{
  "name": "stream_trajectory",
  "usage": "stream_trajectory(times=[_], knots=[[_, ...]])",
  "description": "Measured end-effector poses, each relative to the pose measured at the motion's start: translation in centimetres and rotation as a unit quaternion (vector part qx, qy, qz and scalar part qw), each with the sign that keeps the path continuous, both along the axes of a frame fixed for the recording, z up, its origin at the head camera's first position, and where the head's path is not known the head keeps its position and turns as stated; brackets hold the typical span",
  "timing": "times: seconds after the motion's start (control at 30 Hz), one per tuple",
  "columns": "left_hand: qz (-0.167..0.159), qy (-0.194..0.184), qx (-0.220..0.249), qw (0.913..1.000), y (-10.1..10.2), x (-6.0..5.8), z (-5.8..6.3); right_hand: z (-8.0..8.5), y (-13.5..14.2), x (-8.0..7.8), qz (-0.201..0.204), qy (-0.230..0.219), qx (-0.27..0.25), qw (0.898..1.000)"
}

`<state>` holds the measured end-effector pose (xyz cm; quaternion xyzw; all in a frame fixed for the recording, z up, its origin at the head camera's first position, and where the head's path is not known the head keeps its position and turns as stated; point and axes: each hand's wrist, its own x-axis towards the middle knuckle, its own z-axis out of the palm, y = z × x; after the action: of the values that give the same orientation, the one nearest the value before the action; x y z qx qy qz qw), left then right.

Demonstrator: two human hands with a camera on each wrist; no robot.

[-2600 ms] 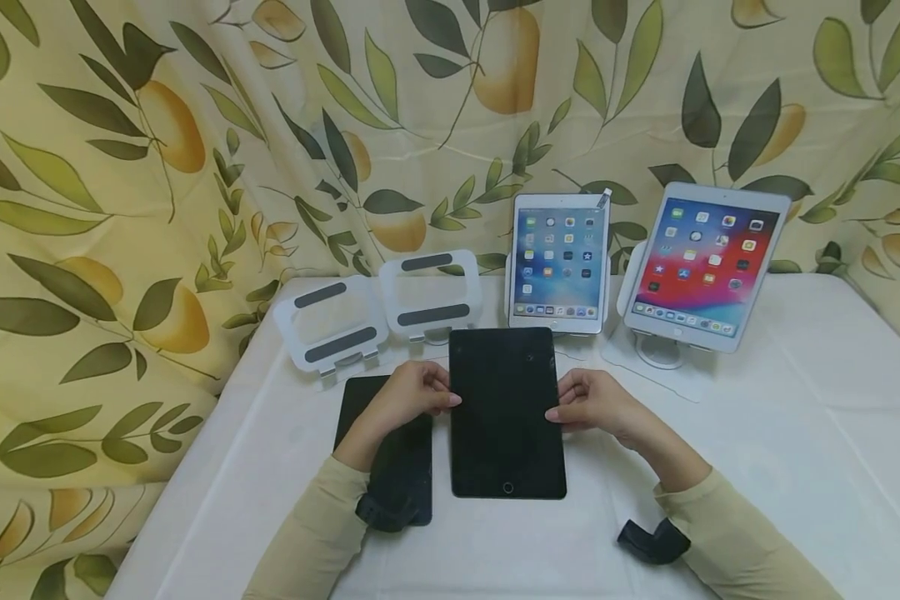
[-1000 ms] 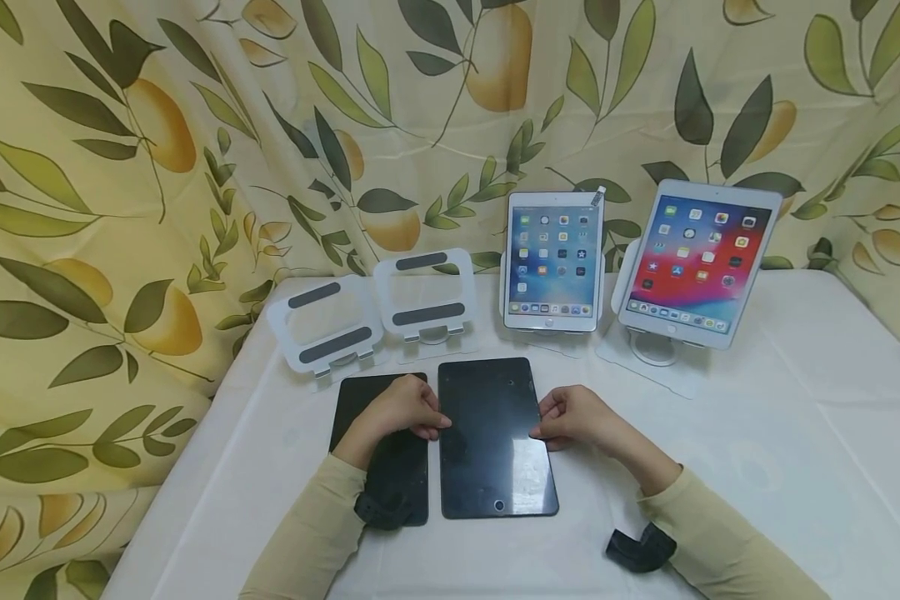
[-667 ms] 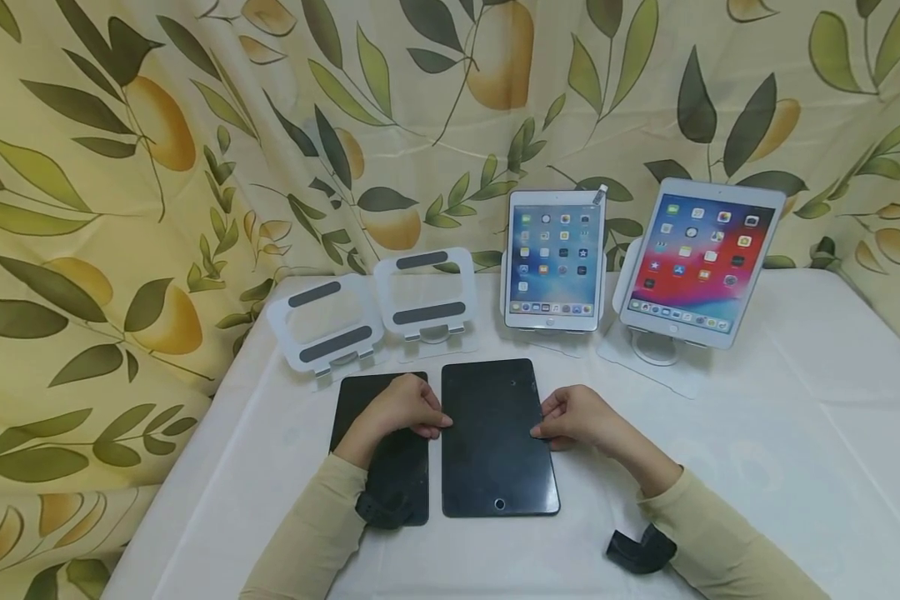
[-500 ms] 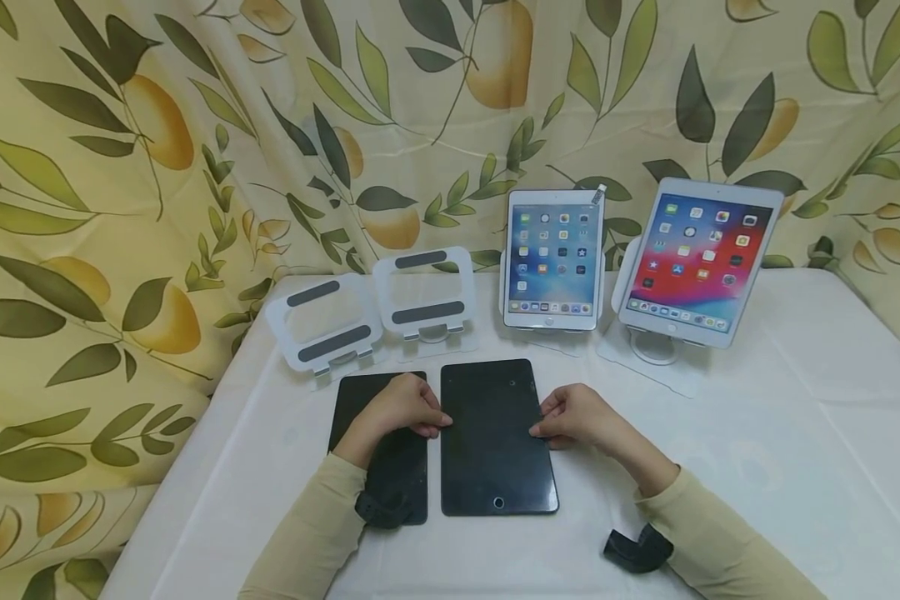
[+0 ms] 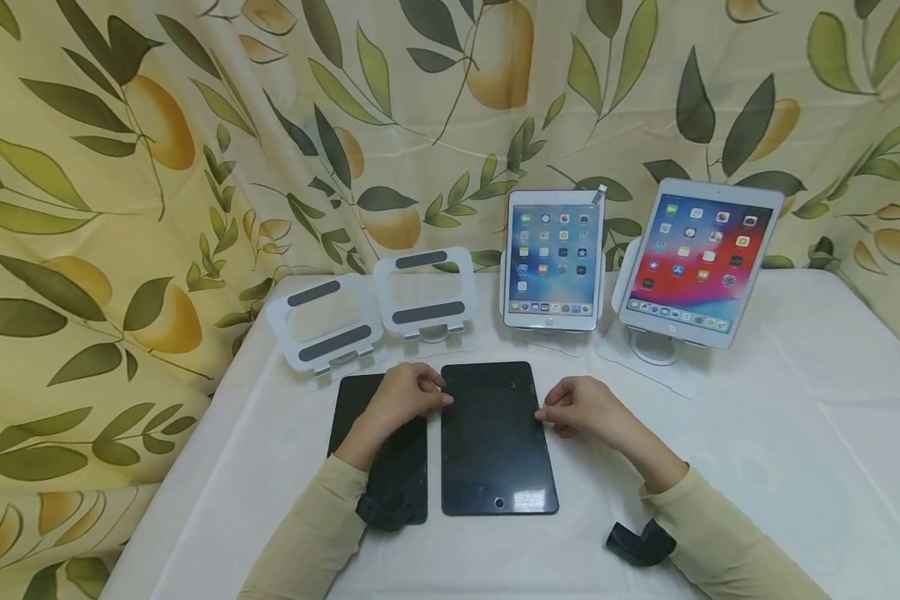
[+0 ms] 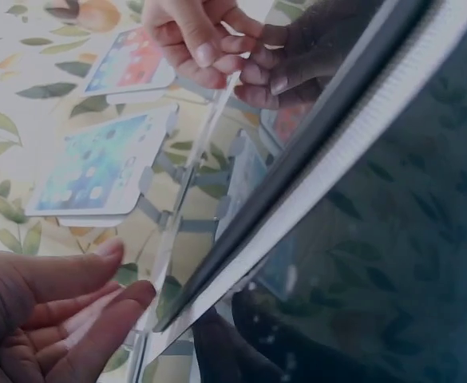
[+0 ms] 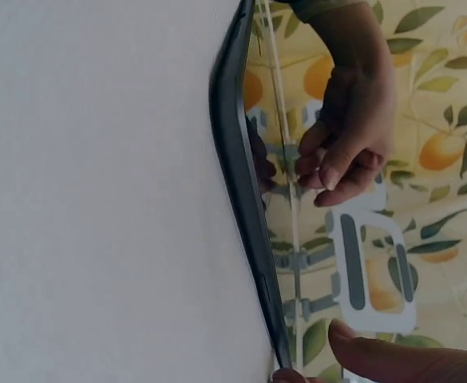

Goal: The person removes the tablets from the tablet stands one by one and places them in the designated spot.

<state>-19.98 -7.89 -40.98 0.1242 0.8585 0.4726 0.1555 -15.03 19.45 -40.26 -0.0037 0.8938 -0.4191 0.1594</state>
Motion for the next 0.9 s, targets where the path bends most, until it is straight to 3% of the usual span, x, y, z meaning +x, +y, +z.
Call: stream_trajectory(times=[0.2, 0.47, 0.63, 0.73, 0.9], knots=[[0.009, 0.002, 0.024, 0.9997, 0.4, 0.0, 0.2, 0.7, 0.7, -0.3, -0.015, 0.039, 0.023, 0.999], [-0.009, -0.003, 0.026, 0.9996, 0.9, 0.3, 1.5, 1.7, 1.8, -0.1, -0.017, 0.076, 0.006, 0.997], [0.001, 0.002, 0.044, 0.999, 1.4, -0.6, 2.1, 2.6, 2.4, -0.6, -0.024, 0.093, -0.005, 0.995], [-0.011, 0.015, 0.039, 0.9991, 1.9, -1.3, 2.5, 3.1, 2.6, -1.1, -0.032, 0.109, -0.001, 0.994], [-0.029, 0.018, 0.045, 0.9984, 3.0, -2.8, 3.4, 3.7, 2.9, -1.8, -0.067, 0.17, 0.005, 0.983]])
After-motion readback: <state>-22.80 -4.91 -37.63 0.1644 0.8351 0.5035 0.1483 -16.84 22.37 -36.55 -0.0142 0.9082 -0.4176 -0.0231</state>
